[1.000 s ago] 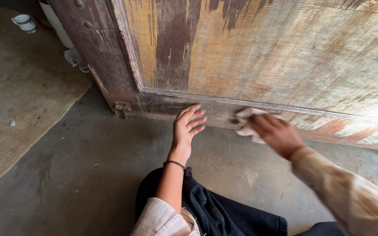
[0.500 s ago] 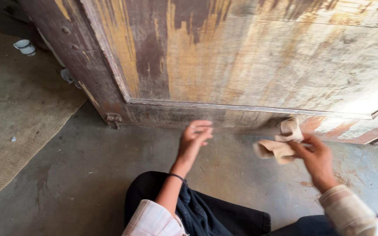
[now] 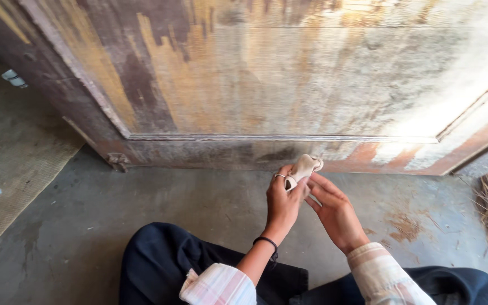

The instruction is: The person sits on the floor and uses a cloth to wipe the lower section of a wooden door. They gather small debris from the floor and then proceed to wipe the door surface with the cloth.

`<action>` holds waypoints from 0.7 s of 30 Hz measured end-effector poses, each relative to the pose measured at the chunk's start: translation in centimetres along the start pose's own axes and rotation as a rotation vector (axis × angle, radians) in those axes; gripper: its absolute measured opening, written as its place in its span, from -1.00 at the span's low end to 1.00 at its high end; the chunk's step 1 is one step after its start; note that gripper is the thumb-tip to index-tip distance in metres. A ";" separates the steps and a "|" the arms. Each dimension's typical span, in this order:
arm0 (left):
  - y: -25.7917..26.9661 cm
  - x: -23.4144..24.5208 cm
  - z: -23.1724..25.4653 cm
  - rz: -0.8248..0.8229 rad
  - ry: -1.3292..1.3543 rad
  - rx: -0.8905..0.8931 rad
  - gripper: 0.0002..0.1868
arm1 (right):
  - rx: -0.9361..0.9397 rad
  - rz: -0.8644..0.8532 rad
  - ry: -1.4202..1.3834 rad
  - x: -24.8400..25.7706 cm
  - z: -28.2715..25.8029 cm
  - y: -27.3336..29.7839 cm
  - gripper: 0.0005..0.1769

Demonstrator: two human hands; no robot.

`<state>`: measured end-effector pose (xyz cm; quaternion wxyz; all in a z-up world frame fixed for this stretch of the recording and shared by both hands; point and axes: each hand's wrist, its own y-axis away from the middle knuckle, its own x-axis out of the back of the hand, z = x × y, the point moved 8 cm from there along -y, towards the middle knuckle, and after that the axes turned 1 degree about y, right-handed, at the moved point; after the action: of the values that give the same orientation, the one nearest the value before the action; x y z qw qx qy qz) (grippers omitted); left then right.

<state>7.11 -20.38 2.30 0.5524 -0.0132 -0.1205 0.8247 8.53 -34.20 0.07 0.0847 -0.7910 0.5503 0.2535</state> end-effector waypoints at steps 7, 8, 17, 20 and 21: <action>2.3 -2.8 1.7 -0.047 -0.169 0.084 -0.58 | 0.094 0.103 0.193 -0.4 -2.3 0.2 -0.31; 2.5 -3.3 2.3 -0.030 -0.200 0.027 -0.56 | 0.124 0.067 0.184 -1.2 -2.7 0.4 -0.30; -0.2 -6.0 -3.1 0.174 0.676 0.392 -0.62 | 0.240 0.088 0.377 -4.7 -3.7 2.9 -0.23; 0.3 -6.3 -3.6 0.106 0.751 0.624 -0.38 | 0.316 0.080 0.503 -4.5 -3.5 2.8 -0.28; 1.2 -6.7 -3.3 0.032 0.744 0.692 -0.31 | 0.365 0.082 0.575 -4.2 -3.4 2.7 -0.30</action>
<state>9.16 -26.37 -1.89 0.5174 -0.1242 0.3648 0.7641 6.02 -33.16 5.44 0.0560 -0.7790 0.6194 -0.0796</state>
